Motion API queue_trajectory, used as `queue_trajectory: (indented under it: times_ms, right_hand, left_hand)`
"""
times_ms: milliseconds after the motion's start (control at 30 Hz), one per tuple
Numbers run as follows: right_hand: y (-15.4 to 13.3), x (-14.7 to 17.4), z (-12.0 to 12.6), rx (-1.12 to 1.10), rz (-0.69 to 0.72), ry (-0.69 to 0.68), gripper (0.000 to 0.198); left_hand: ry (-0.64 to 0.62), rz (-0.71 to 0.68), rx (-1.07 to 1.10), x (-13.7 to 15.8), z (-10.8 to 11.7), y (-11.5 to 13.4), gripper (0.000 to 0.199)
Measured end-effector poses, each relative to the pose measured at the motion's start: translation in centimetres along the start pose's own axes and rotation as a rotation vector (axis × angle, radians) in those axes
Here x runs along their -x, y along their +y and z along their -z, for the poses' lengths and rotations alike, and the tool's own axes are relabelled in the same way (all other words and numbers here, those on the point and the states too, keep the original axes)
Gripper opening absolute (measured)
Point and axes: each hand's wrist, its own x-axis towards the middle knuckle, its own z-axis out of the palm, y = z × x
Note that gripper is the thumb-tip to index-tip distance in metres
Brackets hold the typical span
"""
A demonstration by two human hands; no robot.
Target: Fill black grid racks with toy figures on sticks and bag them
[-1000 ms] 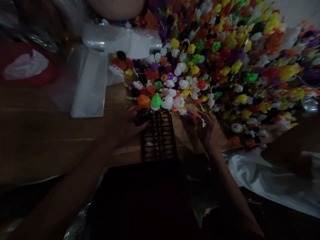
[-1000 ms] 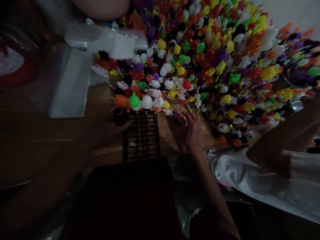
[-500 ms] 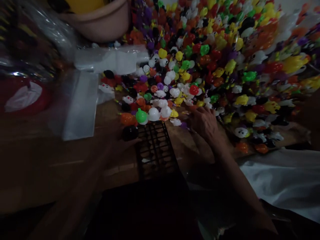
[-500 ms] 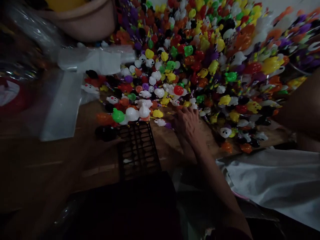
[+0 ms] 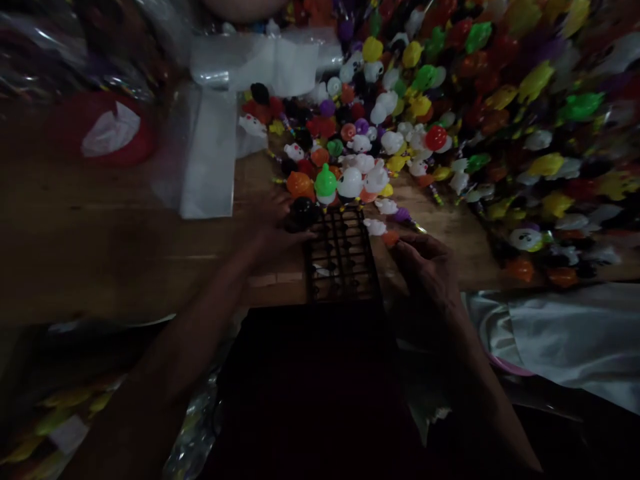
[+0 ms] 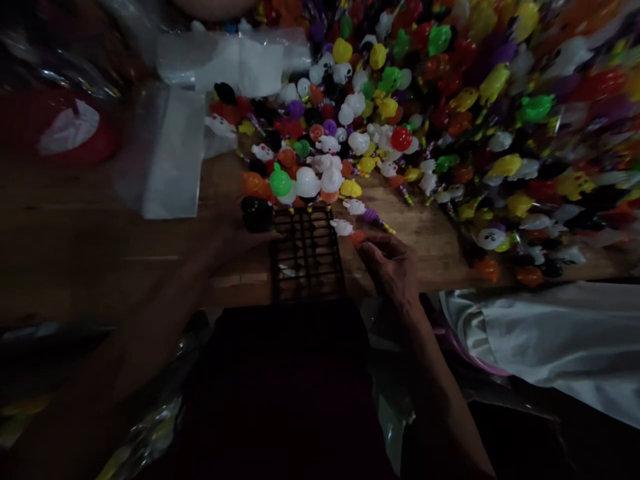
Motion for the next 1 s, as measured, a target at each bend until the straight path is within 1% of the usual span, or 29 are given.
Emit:
queue_trajectory:
  times_ms: [100,167,200,267,333,400,467,500,567,633,667,733,867,933,1000]
  right_hand:
    - [0.2,0.3,0.8,0.473,0.311,0.038,0.035]
    - [0.4,0.0,1.3,0.766,0.481,0.052,0.033]
    - [0.5,-0.1,1.4,0.884,0.532,0.058,0.033]
    - [0.8,-0.4,1.3,1.053,0.568,0.074,0.031]
    - [1.0,-0.4,1.1,1.135,0.568,0.101,0.028]
    - [1.0,-0.3,0.9,1.115,0.558,0.061,0.025]
    - [0.8,-0.2,0.7,0.981,0.519,-0.002,0.023]
    - [0.7,-0.2,0.4,0.899,0.480,-0.016,0.022]
    - [0.4,-0.3,-0.4,0.776,0.353,0.014,0.022]
    - [-0.1,-0.5,-1.3,0.733,0.239,0.030,0.024]
    - [-0.4,-0.6,-1.6,0.720,0.214,0.024,0.025]
    - [-1.3,-0.7,-1.8,0.656,0.247,-0.041,0.024]
    - [-3.1,-0.7,-1.7,0.488,0.429,-0.192,0.016]
    - [-3.5,-0.9,-2.6,0.436,0.480,-0.187,0.016]
    - [-3.3,-1.3,-4.7,0.347,0.505,-0.123,0.015]
  left_hand:
    - [0.021,-0.031,-0.069,-0.2,0.0,0.0,0.051]
    - [0.046,-0.009,-0.056,-0.1,-0.3,-0.2,0.058]
    - [0.061,0.013,-0.036,0.1,-0.5,-0.4,0.063]
    - [0.089,0.049,-0.004,0.5,-0.9,-0.7,0.071]
    - [0.093,0.049,-0.017,0.9,-1.1,-0.8,0.069]
    - [0.079,0.037,-0.065,1.3,-1.1,-0.8,0.062]
    - [0.063,0.061,-0.096,1.5,-0.9,-0.7,0.057]
    - [0.050,0.083,-0.101,1.6,-0.9,-0.6,0.055]
    - [0.022,0.118,-0.099,1.6,-0.7,-0.4,0.052]
    - [-0.012,0.118,-0.096,1.5,-0.4,0.1,0.048]
    - [-0.022,0.113,-0.094,1.4,-0.2,0.4,0.045]
    - [-0.041,0.109,-0.083,1.2,0.3,0.9,0.039]
    - [-0.076,0.091,-0.042,0.7,0.8,1.6,0.030]
    - [-0.089,0.062,-0.034,0.5,0.7,1.6,0.027]
    - [-0.098,0.039,-0.035,0.3,0.6,1.5,0.025]
